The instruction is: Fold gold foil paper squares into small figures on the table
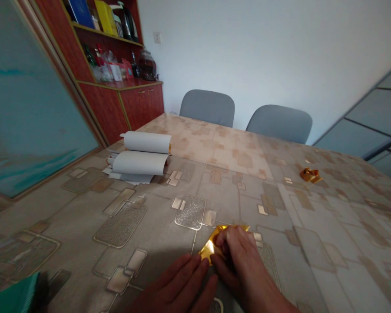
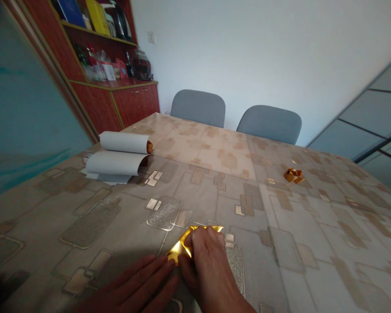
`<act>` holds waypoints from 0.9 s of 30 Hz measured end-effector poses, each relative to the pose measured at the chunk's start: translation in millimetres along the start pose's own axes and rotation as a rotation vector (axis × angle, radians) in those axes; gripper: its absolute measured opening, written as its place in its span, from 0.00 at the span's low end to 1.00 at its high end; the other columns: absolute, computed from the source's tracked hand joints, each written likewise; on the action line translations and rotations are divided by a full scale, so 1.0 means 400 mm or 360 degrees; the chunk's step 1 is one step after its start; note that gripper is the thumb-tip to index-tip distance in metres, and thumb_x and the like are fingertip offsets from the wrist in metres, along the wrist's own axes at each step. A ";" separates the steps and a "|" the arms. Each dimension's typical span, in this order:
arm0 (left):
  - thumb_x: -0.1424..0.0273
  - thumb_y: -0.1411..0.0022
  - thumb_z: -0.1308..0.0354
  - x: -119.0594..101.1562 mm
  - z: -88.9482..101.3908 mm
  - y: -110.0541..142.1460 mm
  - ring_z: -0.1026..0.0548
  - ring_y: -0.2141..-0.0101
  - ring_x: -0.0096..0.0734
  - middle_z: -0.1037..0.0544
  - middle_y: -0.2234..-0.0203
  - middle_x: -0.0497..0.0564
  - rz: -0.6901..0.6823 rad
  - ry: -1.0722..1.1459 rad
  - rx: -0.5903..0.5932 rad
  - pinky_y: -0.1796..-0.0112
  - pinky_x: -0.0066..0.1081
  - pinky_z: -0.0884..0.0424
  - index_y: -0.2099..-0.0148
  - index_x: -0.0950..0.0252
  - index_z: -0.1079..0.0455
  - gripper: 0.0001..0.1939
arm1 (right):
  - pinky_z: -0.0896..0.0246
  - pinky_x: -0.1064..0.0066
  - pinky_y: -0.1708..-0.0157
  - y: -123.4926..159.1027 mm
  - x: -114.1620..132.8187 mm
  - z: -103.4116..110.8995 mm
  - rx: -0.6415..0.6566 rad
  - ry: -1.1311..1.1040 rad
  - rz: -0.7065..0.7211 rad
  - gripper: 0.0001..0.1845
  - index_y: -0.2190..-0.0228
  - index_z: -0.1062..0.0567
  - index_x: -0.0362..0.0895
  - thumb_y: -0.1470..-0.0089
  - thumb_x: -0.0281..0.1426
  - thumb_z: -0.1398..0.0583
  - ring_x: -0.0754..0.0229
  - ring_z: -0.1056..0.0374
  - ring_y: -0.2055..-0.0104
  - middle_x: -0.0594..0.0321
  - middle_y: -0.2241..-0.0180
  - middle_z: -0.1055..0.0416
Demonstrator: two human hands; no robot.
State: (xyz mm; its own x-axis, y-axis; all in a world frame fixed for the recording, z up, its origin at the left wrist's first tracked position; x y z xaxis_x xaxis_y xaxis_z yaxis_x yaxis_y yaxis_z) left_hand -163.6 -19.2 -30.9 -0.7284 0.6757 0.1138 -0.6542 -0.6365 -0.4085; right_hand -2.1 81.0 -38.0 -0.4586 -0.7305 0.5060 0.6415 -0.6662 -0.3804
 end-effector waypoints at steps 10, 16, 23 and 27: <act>0.69 0.24 0.54 0.009 -0.031 -0.042 0.22 0.60 0.37 0.18 0.58 0.54 0.0069 0.0158 0.0065 0.55 0.35 0.26 0.44 0.73 0.31 0.16 | 0.37 0.63 0.57 0.025 -0.028 0.019 0.0255 -0.0255 -0.0073 0.18 0.54 0.36 0.52 0.40 0.19 0.42 0.55 0.33 0.58 0.63 0.57 0.32; 0.56 0.24 0.56 0.032 -0.047 -0.046 0.24 0.63 0.38 0.20 0.60 0.53 0.0070 0.0343 0.0140 0.60 0.37 0.28 0.44 0.72 0.32 0.25 | 0.36 0.64 0.56 0.031 -0.037 0.028 0.0325 -0.0239 -0.0093 0.17 0.55 0.34 0.51 0.40 0.18 0.41 0.55 0.33 0.56 0.63 0.57 0.30; 0.56 0.24 0.57 0.053 0.001 -0.028 0.24 0.57 0.38 0.19 0.54 0.54 0.0067 0.0291 0.0051 0.52 0.36 0.32 0.44 0.70 0.31 0.24 | 0.36 0.65 0.58 0.030 -0.038 0.022 0.0447 -0.0166 -0.0123 0.10 0.60 0.26 0.50 0.37 0.23 0.42 0.54 0.33 0.56 0.61 0.58 0.28; 0.54 0.24 0.56 0.062 0.013 -0.015 0.25 0.51 0.37 0.19 0.51 0.54 0.0009 0.0225 0.0014 0.47 0.33 0.35 0.43 0.70 0.31 0.26 | 0.36 0.67 0.64 0.037 -0.070 0.000 0.0448 -0.0246 -0.0591 0.06 0.68 0.27 0.48 0.37 0.33 0.39 0.56 0.33 0.62 0.63 0.66 0.29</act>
State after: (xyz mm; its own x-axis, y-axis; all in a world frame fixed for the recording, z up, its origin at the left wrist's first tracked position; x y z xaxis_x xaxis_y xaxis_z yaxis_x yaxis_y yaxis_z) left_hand -178.8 -0.8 -20.9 -0.6963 0.7175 -0.0176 -0.6525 -0.6430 -0.4010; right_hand 20.2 91.6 -57.9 -0.6049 -0.4066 0.6847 0.6030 -0.7954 0.0604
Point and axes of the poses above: each hand's wrist, its own y-axis away from the middle knuckle, its own z-axis out of the back of the hand, x = y × z, the point moved 3 cm from there along -y, towards the middle knuckle
